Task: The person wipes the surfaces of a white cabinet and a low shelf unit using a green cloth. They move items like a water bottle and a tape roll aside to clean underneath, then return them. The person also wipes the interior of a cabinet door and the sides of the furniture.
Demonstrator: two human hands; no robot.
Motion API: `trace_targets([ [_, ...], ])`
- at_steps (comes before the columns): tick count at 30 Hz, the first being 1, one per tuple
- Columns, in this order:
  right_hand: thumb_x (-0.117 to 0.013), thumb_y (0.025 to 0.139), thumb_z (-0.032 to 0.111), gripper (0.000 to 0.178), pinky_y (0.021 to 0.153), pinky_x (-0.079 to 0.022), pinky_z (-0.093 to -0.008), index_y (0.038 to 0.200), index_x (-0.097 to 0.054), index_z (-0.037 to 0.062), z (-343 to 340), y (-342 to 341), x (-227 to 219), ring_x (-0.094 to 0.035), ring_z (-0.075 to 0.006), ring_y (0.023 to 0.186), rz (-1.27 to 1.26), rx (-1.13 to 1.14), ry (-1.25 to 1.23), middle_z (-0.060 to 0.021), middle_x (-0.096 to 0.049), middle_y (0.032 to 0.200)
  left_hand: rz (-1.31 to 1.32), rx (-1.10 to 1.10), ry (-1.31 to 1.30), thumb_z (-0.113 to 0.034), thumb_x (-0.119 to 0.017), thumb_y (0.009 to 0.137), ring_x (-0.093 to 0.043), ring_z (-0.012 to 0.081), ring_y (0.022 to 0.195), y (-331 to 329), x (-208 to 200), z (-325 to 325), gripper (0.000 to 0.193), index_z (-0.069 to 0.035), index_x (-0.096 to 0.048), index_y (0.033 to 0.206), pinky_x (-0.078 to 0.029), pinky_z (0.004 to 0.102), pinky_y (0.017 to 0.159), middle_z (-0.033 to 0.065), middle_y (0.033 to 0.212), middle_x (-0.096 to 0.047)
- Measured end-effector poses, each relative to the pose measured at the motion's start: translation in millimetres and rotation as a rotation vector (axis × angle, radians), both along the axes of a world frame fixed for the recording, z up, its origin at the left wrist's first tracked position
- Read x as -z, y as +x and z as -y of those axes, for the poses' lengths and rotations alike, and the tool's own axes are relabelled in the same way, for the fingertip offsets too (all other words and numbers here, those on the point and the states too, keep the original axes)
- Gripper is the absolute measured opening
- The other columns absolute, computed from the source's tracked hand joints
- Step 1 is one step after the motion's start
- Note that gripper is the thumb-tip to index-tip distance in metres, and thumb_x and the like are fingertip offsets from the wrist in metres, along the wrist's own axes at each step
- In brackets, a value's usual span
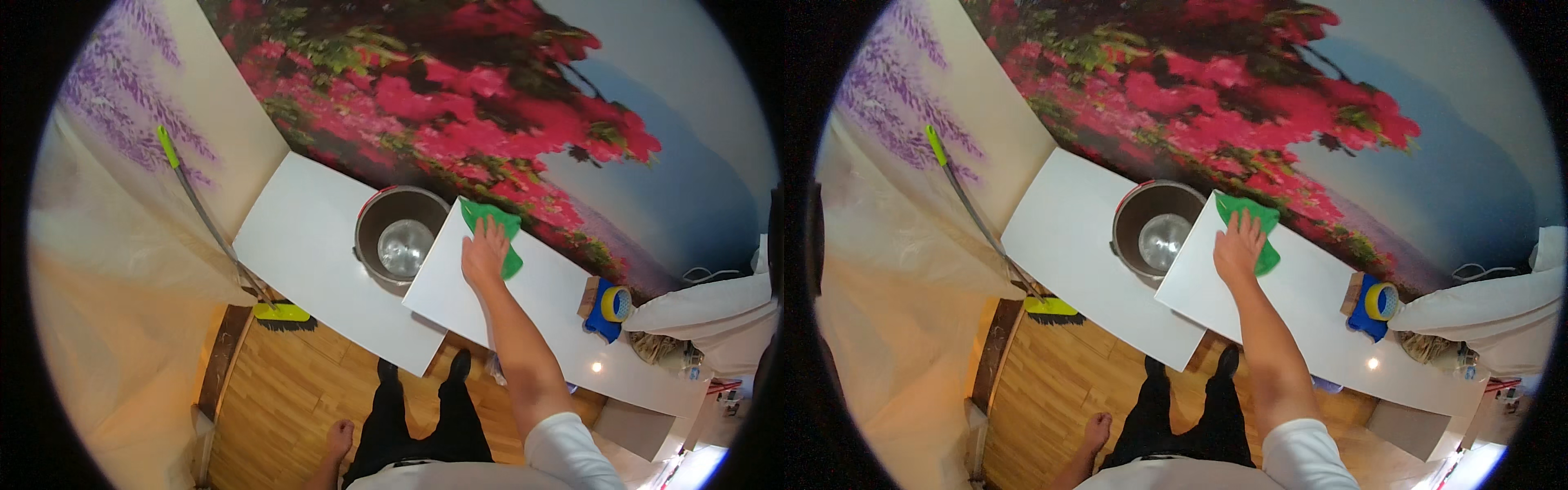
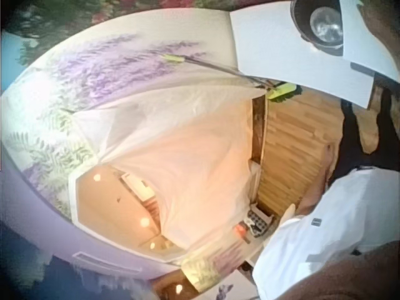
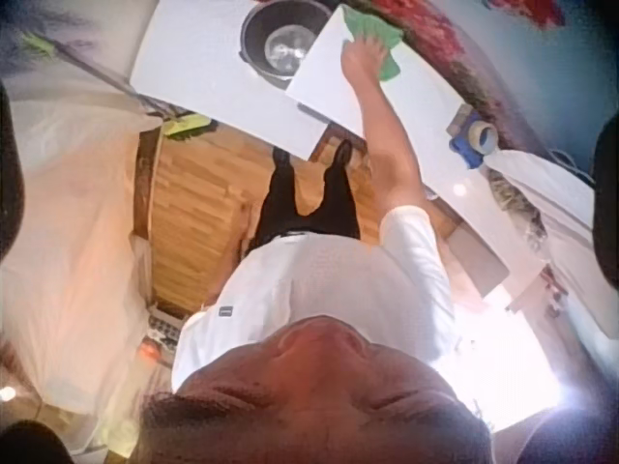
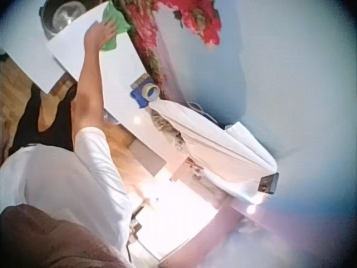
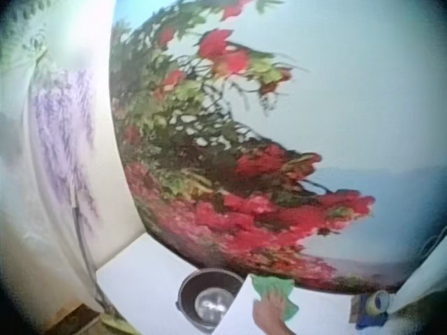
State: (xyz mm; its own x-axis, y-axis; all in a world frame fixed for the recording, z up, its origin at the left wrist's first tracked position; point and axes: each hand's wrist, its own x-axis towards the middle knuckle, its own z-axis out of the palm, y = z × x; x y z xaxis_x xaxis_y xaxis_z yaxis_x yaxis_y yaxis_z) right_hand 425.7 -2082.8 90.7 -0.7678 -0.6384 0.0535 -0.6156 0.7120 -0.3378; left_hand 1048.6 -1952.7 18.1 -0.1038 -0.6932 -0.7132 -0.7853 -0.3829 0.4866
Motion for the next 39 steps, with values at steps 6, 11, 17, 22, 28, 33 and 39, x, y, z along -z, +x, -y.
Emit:
trace_targets([
  [6,-0.061,0.104,0.027,0.060,0.125,-0.023,-0.0679,0.157,-0.047,0.0018,46,59,-3,-0.032,-0.0470,0.155,-0.027,-0.034,-0.001,-0.0181,-0.038,0.168,-0.104,-0.203,0.063,-0.027,-0.065,0.107,-0.063,0.0188,0.078,81,2,60,0.034,0.006,-0.073,0.113,-0.053,0.0343,0.072,0.0072,0.087,-0.069],
  [11,-0.061,0.103,0.022,0.055,0.122,-0.027,-0.0675,0.153,-0.051,0.0026,23,151,-3,-0.037,-0.0492,0.150,-0.075,-0.135,-0.036,-0.0186,-0.043,0.164,-0.002,-0.131,0.089,-0.029,-0.063,0.107,-0.061,0.0170,0.077,161,56,73,0.034,0.004,-0.072,0.111,-0.052,0.0335,0.070,0.0056,0.085,-0.067],
  [17,-0.060,0.103,0.020,0.058,0.123,-0.023,-0.0695,0.158,-0.047,0.0062,-63,192,-15,-0.032,-0.0479,0.154,-0.013,-0.274,0.161,-0.0177,-0.038,0.168,-0.078,-0.151,0.326,-0.030,-0.063,0.106,-0.058,0.0152,0.075,123,68,100,0.031,-0.001,-0.071,0.112,-0.048,0.0318,0.065,0.0043,0.088,-0.065],
  [22,-0.057,0.104,0.019,0.056,0.122,-0.024,-0.0702,0.158,-0.047,0.0059,-126,167,-14,-0.032,-0.0490,0.154,-0.034,-0.073,0.155,-0.0198,-0.037,0.168,-0.252,-0.191,0.251,-0.029,-0.064,0.106,-0.057,0.0148,0.075,79,64,107,0.028,-0.001,-0.069,0.108,-0.047,0.0309,0.064,0.0035,0.088,-0.063],
  [28,-0.059,0.100,0.016,0.060,0.123,-0.025,-0.0670,0.156,-0.047,-0.0015,-95,180,6,-0.032,-0.0524,0.153,-0.069,0.015,0.050,-0.0261,-0.039,0.165,-0.279,-0.198,0.289,-0.026,-0.064,0.105,-0.058,0.0147,0.076,75,57,102,0.027,0.000,-0.069,0.099,-0.048,0.0315,0.066,0.0046,0.085,-0.062],
  [33,-0.058,0.095,0.006,0.063,0.124,-0.028,-0.0644,0.156,-0.048,-0.0022,-33,222,-10,-0.033,-0.0514,0.154,-0.095,-0.159,0.104,-0.0262,-0.040,0.166,-0.129,-0.250,0.355,-0.022,-0.062,0.105,-0.057,0.0139,0.072,90,44,92,0.022,-0.002,-0.067,0.101,-0.047,0.0306,0.059,0.0041,0.082,-0.061],
  [39,-0.055,0.092,-0.007,0.068,0.125,-0.030,-0.0619,0.158,-0.048,0.0044,-35,222,-7,-0.034,-0.0462,0.155,-0.035,-0.267,-0.070,-0.0187,-0.040,0.168,-0.056,-0.208,0.398,-0.020,-0.061,0.104,-0.055,0.0136,0.065,119,60,101,0.019,-0.002,-0.066,0.105,-0.043,0.0288,0.051,0.0040,0.085,-0.061],
])
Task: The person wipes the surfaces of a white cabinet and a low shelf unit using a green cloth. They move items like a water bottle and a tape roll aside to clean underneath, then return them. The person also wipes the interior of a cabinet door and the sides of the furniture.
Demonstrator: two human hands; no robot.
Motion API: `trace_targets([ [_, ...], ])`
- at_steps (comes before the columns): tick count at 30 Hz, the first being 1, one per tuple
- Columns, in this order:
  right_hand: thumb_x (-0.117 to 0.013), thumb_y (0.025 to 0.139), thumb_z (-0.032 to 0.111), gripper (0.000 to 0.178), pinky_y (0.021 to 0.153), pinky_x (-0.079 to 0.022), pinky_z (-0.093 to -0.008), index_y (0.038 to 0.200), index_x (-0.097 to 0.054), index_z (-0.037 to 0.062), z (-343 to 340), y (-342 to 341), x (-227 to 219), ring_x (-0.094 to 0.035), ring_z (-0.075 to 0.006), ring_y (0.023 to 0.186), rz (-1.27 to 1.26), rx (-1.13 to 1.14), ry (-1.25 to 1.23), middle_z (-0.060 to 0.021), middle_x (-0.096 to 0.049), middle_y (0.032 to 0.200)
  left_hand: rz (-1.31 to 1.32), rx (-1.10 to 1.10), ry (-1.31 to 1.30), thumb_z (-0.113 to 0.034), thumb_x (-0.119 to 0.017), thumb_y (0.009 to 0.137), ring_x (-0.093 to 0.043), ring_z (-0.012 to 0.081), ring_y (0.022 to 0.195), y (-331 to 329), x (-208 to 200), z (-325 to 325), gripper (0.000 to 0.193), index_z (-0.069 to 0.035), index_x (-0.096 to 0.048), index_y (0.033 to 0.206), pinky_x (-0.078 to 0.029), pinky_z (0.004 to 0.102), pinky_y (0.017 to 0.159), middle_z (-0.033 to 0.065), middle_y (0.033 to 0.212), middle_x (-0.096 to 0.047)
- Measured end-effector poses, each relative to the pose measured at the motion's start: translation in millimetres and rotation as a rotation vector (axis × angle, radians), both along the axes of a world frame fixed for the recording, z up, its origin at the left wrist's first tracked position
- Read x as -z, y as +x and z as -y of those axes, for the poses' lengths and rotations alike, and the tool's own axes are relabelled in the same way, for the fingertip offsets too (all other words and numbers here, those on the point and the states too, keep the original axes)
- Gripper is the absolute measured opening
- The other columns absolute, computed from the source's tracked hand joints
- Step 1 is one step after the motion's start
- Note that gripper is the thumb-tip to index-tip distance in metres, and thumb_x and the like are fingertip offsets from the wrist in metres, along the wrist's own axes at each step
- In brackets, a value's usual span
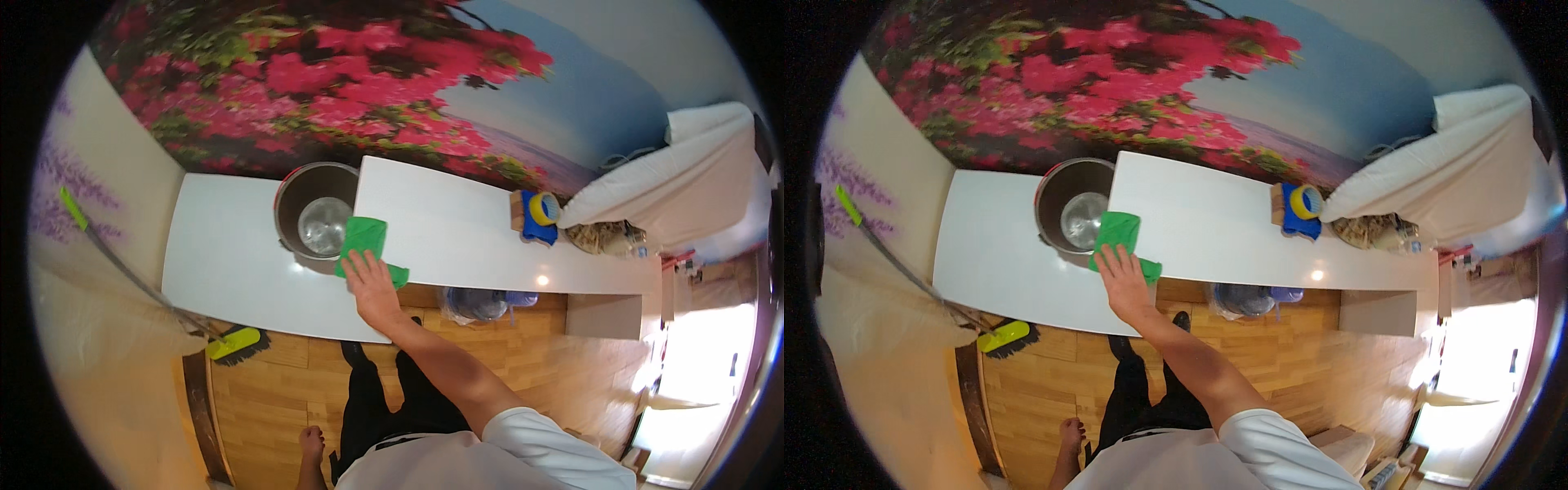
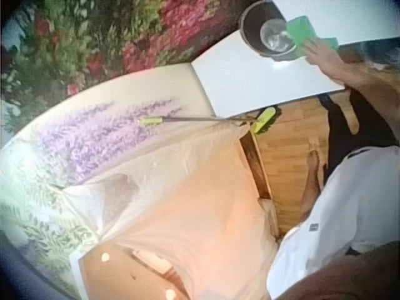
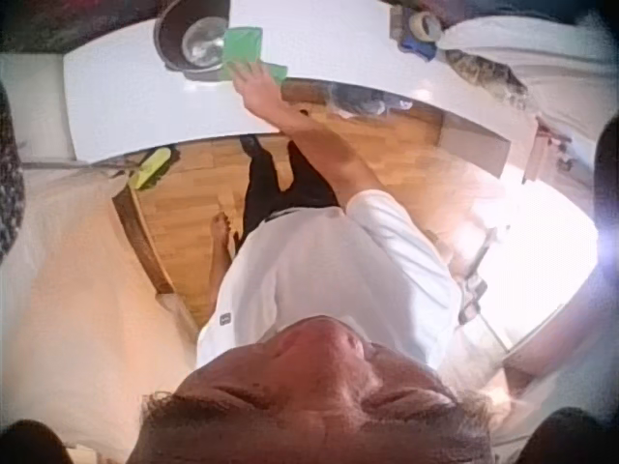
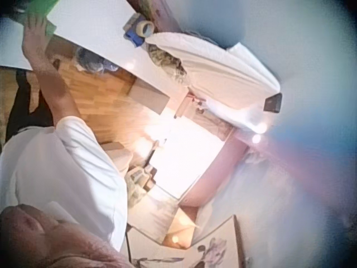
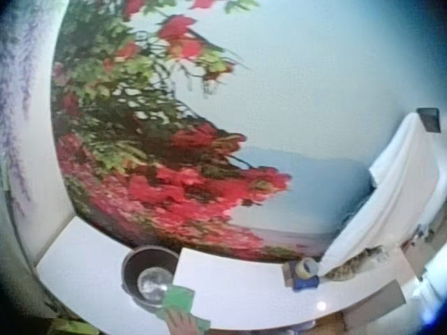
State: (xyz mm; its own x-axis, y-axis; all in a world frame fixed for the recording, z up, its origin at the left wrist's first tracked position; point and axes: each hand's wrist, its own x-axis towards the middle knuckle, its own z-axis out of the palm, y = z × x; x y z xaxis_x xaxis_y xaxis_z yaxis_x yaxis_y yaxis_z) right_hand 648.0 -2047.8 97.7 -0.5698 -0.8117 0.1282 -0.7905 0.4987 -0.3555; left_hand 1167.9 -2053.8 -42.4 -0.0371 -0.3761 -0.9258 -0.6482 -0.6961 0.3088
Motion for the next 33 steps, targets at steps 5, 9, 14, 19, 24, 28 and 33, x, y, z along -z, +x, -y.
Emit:
trace_targets([
  [5,-0.055,0.093,-0.006,0.070,0.128,-0.026,-0.0595,0.162,-0.042,0.0056,-53,-17,-3,-0.030,-0.0424,0.158,-0.011,0.008,0.114,-0.0167,-0.035,0.171,-0.069,0.027,-0.032,-0.019,-0.062,0.104,-0.054,0.0135,0.065,-26,-2,18,0.017,-0.003,-0.064,0.106,-0.043,0.0289,0.052,0.0041,0.085,-0.061],
  [9,-0.055,0.094,-0.006,0.070,0.129,-0.025,-0.0594,0.162,-0.043,0.0079,-120,-32,-6,-0.031,-0.0414,0.158,-0.008,0.141,0.113,-0.0154,-0.036,0.171,-0.149,0.143,-0.054,-0.022,-0.063,0.105,-0.057,0.0157,0.070,-57,-5,34,0.019,-0.004,-0.064,0.110,-0.046,0.0320,0.057,0.0058,0.089,-0.063],
  [14,-0.059,0.091,-0.004,0.070,0.127,-0.027,-0.0593,0.158,-0.047,0.0082,-236,-67,-5,-0.034,-0.0422,0.156,-0.061,0.364,0.208,-0.0165,-0.041,0.166,-0.191,0.222,-0.064,-0.019,-0.062,0.105,-0.055,0.0130,0.069,-122,-39,26,0.016,-0.004,-0.063,0.104,-0.044,0.0300,0.058,0.0043,0.085,-0.061],
  [19,-0.066,0.086,-0.001,0.076,0.127,-0.029,-0.0581,0.158,-0.045,0.0058,-360,-112,10,-0.034,-0.0452,0.154,-0.095,0.639,0.282,-0.0186,-0.042,0.164,-0.149,0.249,-0.020,-0.023,-0.061,0.108,-0.055,0.0135,0.069,-141,-43,16,0.019,-0.004,-0.063,0.105,-0.045,0.0303,0.058,0.0049,0.085,-0.061],
  [24,-0.070,0.083,0.002,0.082,0.129,-0.026,-0.0581,0.160,-0.041,0.0008,-470,-151,23,-0.032,-0.0482,0.154,-0.066,0.922,0.229,-0.0252,-0.036,0.165,-0.061,0.332,-0.053,-0.025,-0.060,0.110,-0.055,0.0143,0.069,-139,-43,6,0.023,-0.003,-0.062,0.105,-0.045,0.0314,0.057,0.0060,0.087,-0.062],
  [28,-0.067,0.082,0.001,0.081,0.130,-0.023,-0.0574,0.157,-0.039,-0.0066,-534,-194,60,-0.031,-0.0500,0.154,0.000,1.090,0.052,-0.0324,-0.036,0.161,-0.095,0.337,-0.058,-0.028,-0.062,0.109,-0.057,0.0153,0.071,-124,-28,4,0.024,-0.004,-0.063,0.105,-0.046,0.0315,0.058,0.0063,0.089,-0.062],
  [33,-0.061,0.083,-0.003,0.048,0.112,-0.044,-0.0533,0.129,-0.059,-0.0115,-580,-245,81,-0.056,-0.0447,0.127,-0.113,1.488,-0.207,-0.0305,-0.062,0.130,-0.202,0.370,-0.046,-0.032,-0.065,0.107,-0.058,0.0134,0.073,-153,-22,-18,0.029,-0.004,-0.066,0.107,-0.048,0.0291,0.062,0.0044,0.087,-0.062],
])
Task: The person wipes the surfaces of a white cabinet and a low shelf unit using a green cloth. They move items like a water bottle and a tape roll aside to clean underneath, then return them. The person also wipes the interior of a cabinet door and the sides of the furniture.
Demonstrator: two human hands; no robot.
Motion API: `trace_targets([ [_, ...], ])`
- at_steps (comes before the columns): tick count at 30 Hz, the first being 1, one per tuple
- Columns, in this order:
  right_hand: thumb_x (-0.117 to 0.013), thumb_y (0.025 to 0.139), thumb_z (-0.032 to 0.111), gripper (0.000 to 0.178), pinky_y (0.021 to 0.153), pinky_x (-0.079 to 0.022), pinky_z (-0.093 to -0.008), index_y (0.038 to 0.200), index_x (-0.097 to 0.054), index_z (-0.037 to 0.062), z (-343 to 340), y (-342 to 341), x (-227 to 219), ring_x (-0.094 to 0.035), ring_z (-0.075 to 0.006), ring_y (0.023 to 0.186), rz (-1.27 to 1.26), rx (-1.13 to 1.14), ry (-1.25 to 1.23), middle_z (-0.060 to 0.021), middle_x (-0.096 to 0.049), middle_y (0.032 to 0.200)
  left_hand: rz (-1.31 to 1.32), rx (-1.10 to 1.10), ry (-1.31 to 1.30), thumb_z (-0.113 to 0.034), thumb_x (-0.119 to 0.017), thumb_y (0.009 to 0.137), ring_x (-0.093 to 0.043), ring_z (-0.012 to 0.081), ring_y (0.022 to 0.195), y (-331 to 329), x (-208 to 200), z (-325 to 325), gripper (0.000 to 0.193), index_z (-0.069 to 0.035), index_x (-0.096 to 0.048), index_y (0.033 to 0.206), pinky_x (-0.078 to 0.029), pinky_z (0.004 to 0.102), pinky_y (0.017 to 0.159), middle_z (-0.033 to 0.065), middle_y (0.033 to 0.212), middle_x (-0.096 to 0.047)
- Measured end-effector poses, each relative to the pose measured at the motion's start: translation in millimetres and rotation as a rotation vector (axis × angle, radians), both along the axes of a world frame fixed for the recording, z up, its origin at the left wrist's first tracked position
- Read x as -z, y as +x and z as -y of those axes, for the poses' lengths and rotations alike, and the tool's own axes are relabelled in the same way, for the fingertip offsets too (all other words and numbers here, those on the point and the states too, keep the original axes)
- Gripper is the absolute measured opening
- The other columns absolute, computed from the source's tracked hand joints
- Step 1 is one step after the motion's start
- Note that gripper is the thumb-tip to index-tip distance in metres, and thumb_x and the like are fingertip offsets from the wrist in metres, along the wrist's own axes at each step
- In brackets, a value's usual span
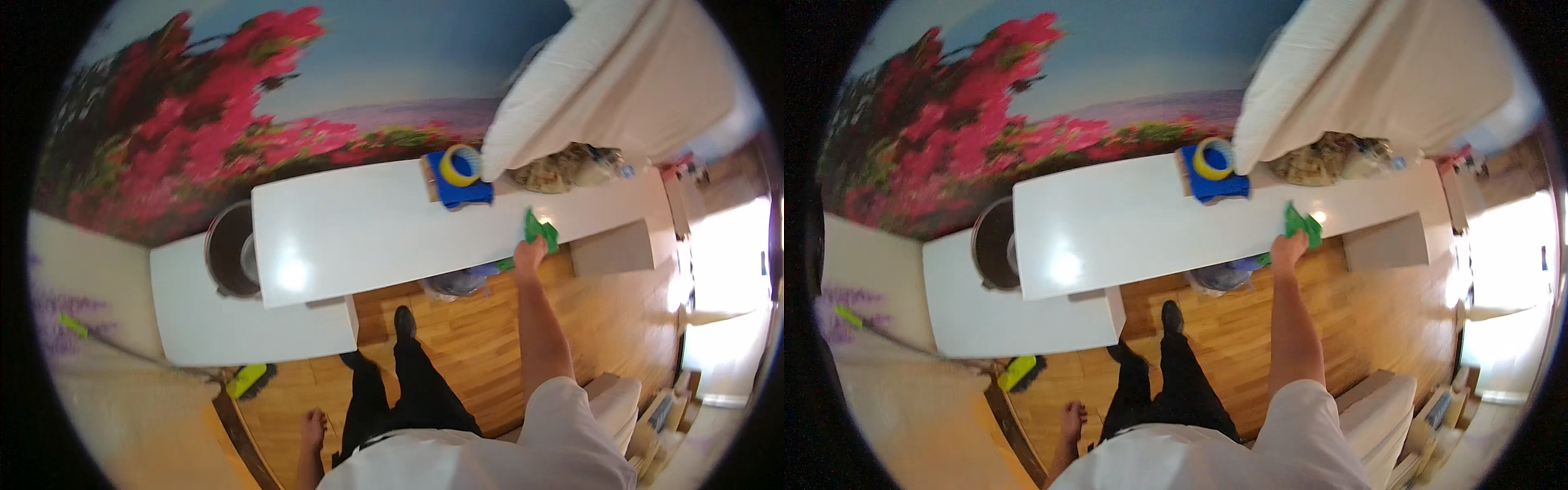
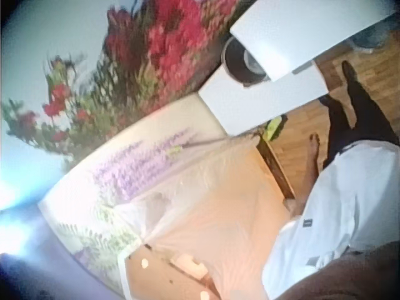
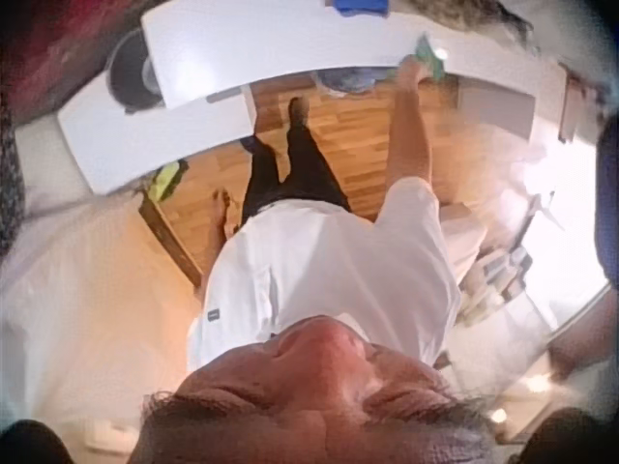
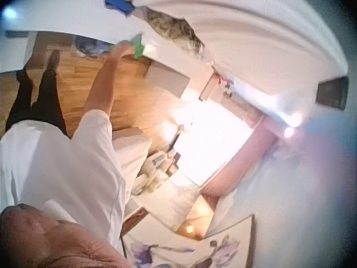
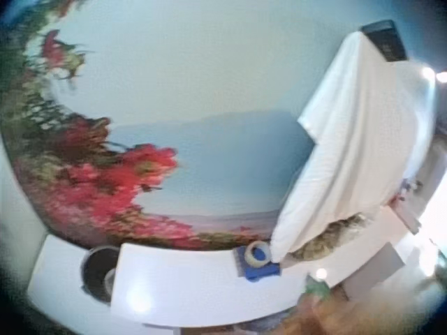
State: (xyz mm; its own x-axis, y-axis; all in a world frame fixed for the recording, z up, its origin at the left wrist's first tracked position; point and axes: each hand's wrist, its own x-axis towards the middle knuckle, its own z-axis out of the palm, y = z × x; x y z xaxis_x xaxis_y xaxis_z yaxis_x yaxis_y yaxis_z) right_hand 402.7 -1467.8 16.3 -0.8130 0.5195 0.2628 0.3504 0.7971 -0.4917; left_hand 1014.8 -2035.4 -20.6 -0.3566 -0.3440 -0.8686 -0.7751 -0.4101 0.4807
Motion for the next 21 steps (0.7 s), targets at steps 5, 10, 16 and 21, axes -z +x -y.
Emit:
trace_targets([
  [5,-0.061,0.089,0.001,0.031,0.083,-0.061,-0.0512,0.117,-0.069,-0.0097,164,39,-45,-0.069,-0.0350,0.097,-0.071,0.421,-0.659,-0.0240,-0.067,0.122,-0.020,-0.050,-0.135,-0.032,-0.065,0.106,-0.059,0.0133,0.075,-9,-23,6,0.033,0.000,-0.069,0.113,-0.050,0.0297,0.066,0.0036,0.089,-0.066],
  [10,-0.060,0.089,-0.004,0.036,0.089,-0.057,-0.0425,0.124,-0.058,-0.0068,244,75,-67,-0.060,-0.0255,0.106,0.103,0.308,-0.799,-0.0148,-0.054,0.137,-0.073,-0.089,-0.151,-0.029,-0.066,0.103,-0.062,0.0159,0.076,-22,3,-4,0.033,0.003,-0.073,0.111,-0.052,0.0333,0.068,0.0056,0.086,-0.068],
  [16,-0.063,0.091,0.001,0.045,0.092,-0.054,-0.0442,0.134,-0.049,-0.0029,403,141,-57,-0.058,-0.0325,0.110,0.176,0.282,-0.825,-0.0141,-0.050,0.130,-0.019,-0.233,-0.147,-0.026,-0.067,0.100,-0.065,0.0175,0.076,38,29,-3,0.033,0.004,-0.075,0.109,-0.053,0.0340,0.071,0.0085,0.084,-0.070],
  [21,-0.062,0.092,-0.004,0.053,0.106,-0.050,-0.0438,0.143,-0.048,-0.0082,478,182,-9,-0.055,-0.0354,0.124,0.381,-0.308,-0.097,-0.0216,-0.048,0.143,0.047,-0.246,-0.245,-0.023,-0.067,0.099,-0.065,0.0177,0.075,66,34,9,0.028,0.004,-0.073,0.098,-0.053,0.0336,0.069,0.0082,0.084,-0.071],
])
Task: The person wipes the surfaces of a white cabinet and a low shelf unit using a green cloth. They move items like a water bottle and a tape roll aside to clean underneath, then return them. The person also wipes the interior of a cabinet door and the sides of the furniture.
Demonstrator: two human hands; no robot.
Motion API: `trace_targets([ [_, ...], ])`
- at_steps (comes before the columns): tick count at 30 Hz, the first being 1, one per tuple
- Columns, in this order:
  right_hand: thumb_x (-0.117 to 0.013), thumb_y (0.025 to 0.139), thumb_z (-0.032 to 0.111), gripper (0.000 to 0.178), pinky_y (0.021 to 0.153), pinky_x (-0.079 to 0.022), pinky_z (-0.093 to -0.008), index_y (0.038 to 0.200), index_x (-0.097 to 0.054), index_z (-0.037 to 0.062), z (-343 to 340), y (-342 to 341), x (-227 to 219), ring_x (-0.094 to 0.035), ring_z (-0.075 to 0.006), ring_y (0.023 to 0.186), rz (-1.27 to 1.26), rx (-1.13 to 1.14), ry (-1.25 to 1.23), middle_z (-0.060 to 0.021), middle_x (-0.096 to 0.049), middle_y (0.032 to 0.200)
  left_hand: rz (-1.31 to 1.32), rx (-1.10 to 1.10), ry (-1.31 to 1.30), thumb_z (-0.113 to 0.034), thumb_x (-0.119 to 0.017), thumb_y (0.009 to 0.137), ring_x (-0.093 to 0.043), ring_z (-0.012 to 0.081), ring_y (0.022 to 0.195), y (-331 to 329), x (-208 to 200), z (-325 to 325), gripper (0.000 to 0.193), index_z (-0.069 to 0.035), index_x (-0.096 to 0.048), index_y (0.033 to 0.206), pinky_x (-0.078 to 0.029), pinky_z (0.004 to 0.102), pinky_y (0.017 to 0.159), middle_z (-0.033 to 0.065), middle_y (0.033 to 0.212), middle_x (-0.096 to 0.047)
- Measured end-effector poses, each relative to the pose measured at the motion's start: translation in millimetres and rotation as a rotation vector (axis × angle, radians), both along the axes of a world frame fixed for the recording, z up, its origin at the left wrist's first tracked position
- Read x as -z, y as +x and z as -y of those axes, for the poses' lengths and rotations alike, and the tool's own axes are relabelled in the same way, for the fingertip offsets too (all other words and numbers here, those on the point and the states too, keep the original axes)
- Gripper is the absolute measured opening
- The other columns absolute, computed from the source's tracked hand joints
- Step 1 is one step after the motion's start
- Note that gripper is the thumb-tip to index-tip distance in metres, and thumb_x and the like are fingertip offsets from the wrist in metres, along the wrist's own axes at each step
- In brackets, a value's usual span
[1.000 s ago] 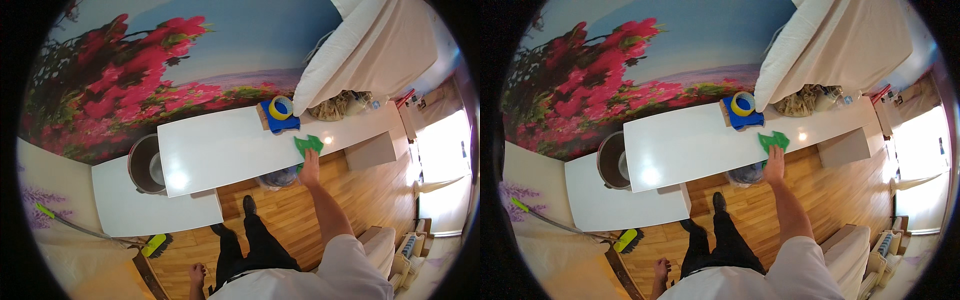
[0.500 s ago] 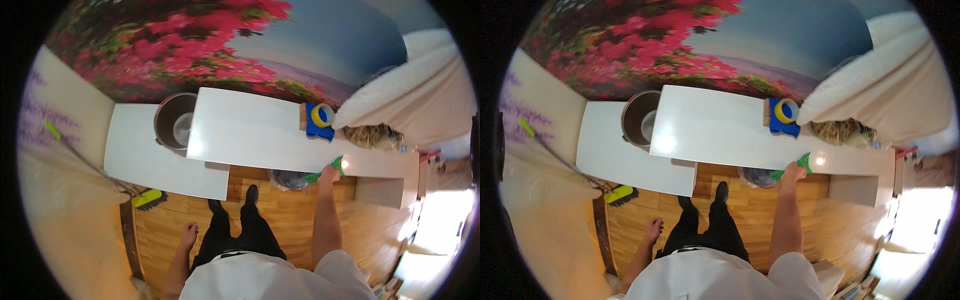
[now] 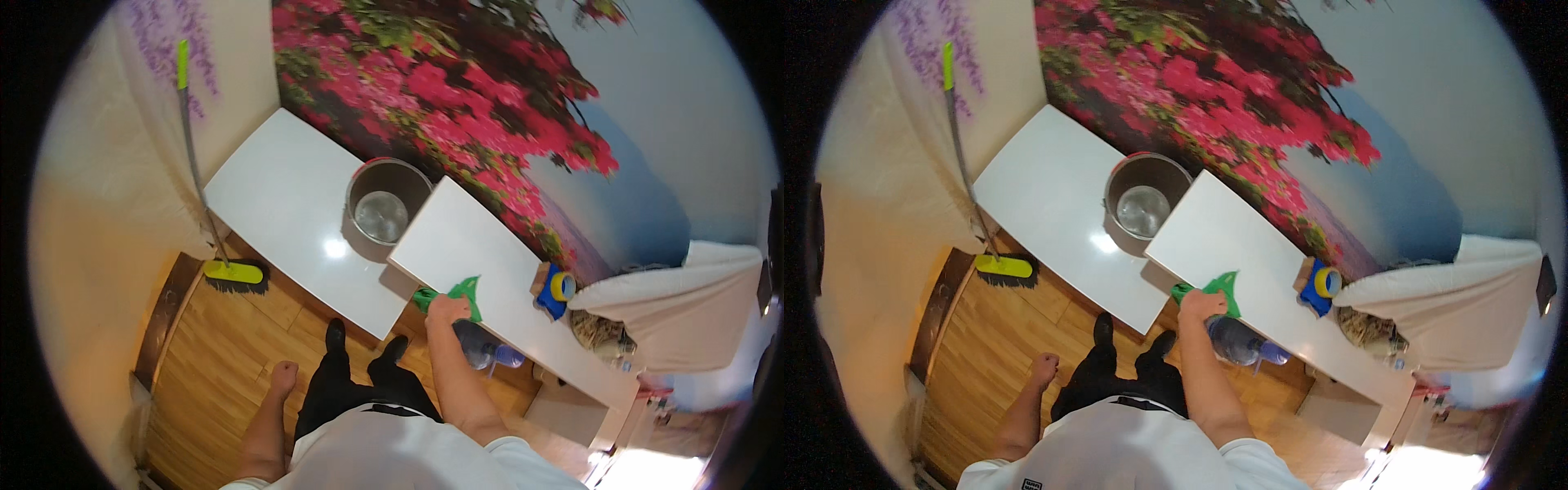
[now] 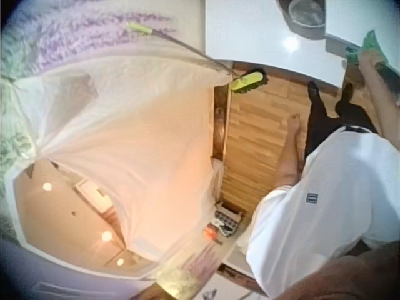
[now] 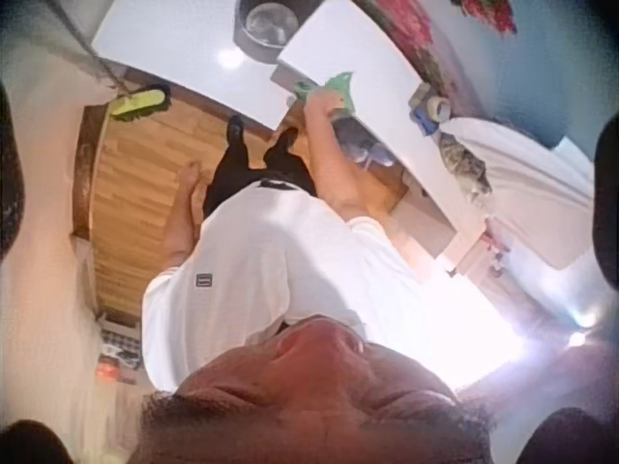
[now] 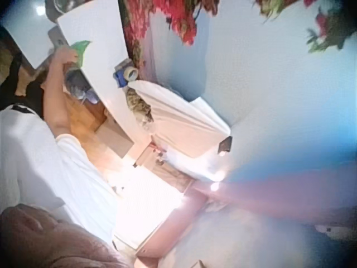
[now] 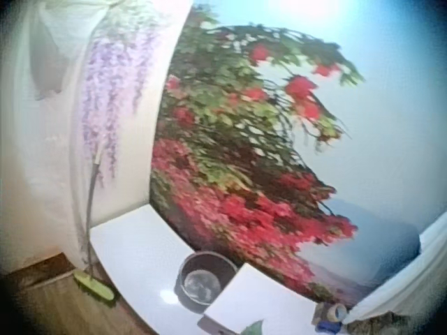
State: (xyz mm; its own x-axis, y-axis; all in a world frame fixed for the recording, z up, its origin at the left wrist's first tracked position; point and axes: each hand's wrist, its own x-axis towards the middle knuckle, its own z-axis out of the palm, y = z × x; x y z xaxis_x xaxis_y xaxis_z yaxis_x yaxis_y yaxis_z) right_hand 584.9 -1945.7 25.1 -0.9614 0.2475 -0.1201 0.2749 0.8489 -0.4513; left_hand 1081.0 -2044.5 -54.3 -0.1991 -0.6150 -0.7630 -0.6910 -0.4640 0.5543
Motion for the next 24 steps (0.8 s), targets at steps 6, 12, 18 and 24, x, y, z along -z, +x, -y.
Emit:
trace_targets([
  [6,-0.055,0.095,-0.008,0.047,0.102,-0.052,-0.0395,0.142,-0.057,-0.0070,90,69,-90,-0.063,-0.0253,0.115,0.384,-0.329,-0.880,-0.0164,-0.064,0.134,-0.249,-0.109,0.168,-0.025,-0.065,0.102,-0.064,0.0167,0.076,24,-32,27,0.025,-0.001,-0.071,0.098,-0.051,0.0344,0.068,0.0066,0.091,-0.073],
  [12,-0.057,0.090,-0.006,0.040,0.110,-0.048,-0.0416,0.130,-0.063,-0.0009,105,100,-141,-0.063,-0.0365,0.124,0.170,-1.142,-0.672,-0.0209,-0.065,0.134,-0.862,-0.407,0.534,-0.051,-0.058,0.107,-0.061,0.0272,0.122,-162,-170,58,0.057,-0.010,-0.055,0.146,-0.054,0.0445,0.097,0.0120,0.141,-0.063],
  [18,-0.064,0.092,0.002,0.041,0.115,-0.045,-0.0472,0.133,-0.062,-0.0014,76,108,-193,-0.058,-0.0448,0.132,0.252,-1.667,-0.339,-0.0262,-0.061,0.141,-1.006,-0.724,0.794,-0.056,-0.053,0.108,-0.065,0.0242,0.123,-285,-148,33,0.046,-0.019,-0.065,0.133,-0.055,0.0449,0.103,0.0039,0.136,-0.068],
  [24,-0.064,0.098,0.010,0.043,0.119,-0.042,-0.0528,0.138,-0.060,-0.0053,13,12,-188,-0.054,-0.0486,0.138,0.126,-1.430,-0.261,-0.0314,-0.058,0.144,-0.879,-0.747,0.807,-0.052,-0.044,0.112,-0.068,0.0289,0.119,-350,-118,-1,0.044,-0.018,-0.065,0.132,-0.057,0.0538,0.098,0.0055,0.131,-0.070],
])
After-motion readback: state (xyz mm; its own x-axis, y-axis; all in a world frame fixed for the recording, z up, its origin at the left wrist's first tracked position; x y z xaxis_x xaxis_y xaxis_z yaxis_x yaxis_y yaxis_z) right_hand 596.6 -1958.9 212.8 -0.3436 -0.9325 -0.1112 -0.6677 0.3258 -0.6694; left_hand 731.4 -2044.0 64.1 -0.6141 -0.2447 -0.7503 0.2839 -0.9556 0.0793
